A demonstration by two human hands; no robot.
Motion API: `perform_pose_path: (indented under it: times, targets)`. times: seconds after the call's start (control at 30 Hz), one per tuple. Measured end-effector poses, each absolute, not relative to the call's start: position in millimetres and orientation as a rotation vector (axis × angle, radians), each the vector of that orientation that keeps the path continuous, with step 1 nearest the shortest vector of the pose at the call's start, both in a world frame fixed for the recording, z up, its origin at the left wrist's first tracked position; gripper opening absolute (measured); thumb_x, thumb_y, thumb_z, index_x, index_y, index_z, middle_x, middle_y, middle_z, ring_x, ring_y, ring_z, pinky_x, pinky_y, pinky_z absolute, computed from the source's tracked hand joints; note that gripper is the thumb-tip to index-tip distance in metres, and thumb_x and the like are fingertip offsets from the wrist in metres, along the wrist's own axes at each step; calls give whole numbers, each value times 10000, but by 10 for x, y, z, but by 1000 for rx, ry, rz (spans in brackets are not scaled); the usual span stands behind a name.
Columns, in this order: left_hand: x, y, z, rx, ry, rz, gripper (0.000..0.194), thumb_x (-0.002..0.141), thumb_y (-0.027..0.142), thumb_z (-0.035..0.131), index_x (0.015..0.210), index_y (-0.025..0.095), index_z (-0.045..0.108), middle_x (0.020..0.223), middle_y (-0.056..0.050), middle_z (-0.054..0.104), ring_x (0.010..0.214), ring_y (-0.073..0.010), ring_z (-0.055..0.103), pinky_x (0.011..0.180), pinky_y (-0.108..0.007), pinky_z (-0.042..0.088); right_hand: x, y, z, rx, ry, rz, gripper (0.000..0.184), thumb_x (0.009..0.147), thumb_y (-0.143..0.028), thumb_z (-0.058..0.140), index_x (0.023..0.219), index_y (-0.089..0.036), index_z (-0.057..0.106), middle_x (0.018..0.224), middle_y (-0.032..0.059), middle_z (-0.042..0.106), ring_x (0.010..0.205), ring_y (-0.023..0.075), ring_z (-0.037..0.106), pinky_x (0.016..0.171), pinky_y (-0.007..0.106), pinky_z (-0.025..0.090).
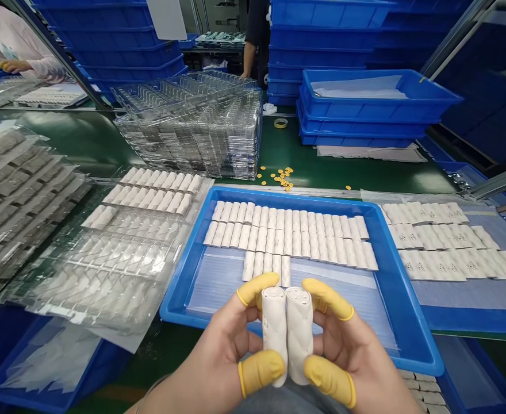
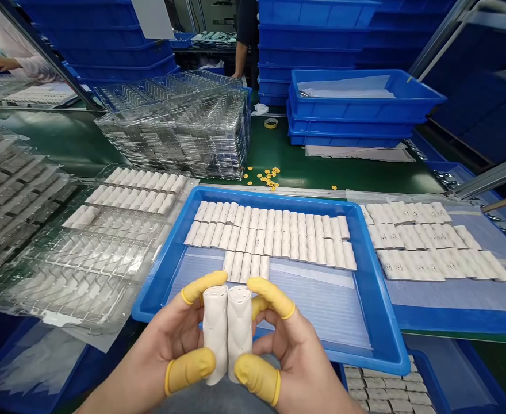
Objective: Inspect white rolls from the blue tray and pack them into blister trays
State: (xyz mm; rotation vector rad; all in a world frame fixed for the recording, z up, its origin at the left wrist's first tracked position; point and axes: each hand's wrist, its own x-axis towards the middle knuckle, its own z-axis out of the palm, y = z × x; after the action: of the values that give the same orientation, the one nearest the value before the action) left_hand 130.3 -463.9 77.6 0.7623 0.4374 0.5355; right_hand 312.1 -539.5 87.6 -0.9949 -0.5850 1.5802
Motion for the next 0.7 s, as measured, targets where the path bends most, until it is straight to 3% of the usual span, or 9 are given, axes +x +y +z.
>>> perform_pose_path:
  times: [0.2, 0.33, 0.43, 0.5, 0.6, 0.7]
  targets:
    - [1267, -4613, 771, 804, 431, 580, 627, 911, 212, 685, 1436, 469, 456, 1200, -53, 601, 804, -131, 658, 708, -267, 555, 3151, -5424, 844, -919, -529, 1612, 562, 854, -341, 818, 1339, -482, 571, 1162, 12, 683, 686, 129, 720, 635, 278, 535]
    - [1266, -4595, 799, 831, 448, 623, 568, 910, 247, 685, 1416, 427, 501, 1152, -72, 610, 999, -222, 624, 692, -265, 566, 3165, -5415, 881, -937, -540, 1581, 541, 860, -343, 810, 1333, -475, 583, 1196, 30, 697, 967, 228, 714, 677, 303, 557]
    - [1274, -4590, 822, 816, 442, 614, 533, 923, 256, 669, 1408, 416, 516, 1177, -82, 619, 1023, -233, 621, 695, -270, 564, 3177, -5393, 903, -956, -558, 1559, 506, 865, -363, 799, 1319, -464, 599, 1204, 38, 701, 1135, 269, 643, 713, 318, 562]
    - [1284, -4593, 829, 801, 433, 602, 527, 916, 260, 681, 1394, 421, 529, 1201, -76, 614, 964, -207, 645, 703, -272, 558, 3190, -5385, 914, -956, -559, 1564, 486, 872, -367, 790, 1313, -461, 608, 1231, 32, 690, 1092, 248, 656, 739, 318, 557]
    - [1307, -4602, 816, 763, 419, 581, 558, 879, 260, 731, 1374, 430, 539, 1202, -59, 601, 833, -154, 666, 696, -272, 551, 3208, -5386, 931, -962, -554, 1600, 491, 873, -368, 792, 1315, -474, 607, 1288, 18, 657, 823, 160, 700, 714, 301, 551]
    - [1322, -4610, 790, 745, 432, 576, 581, 862, 259, 751, 1376, 424, 538, 1164, -52, 602, 863, -165, 666, 712, -274, 555, 3212, -5394, 935, -975, -559, 1635, 495, 847, -378, 815, 1291, -485, 625, 1309, 16, 642, 712, 138, 699, 669, 306, 565]
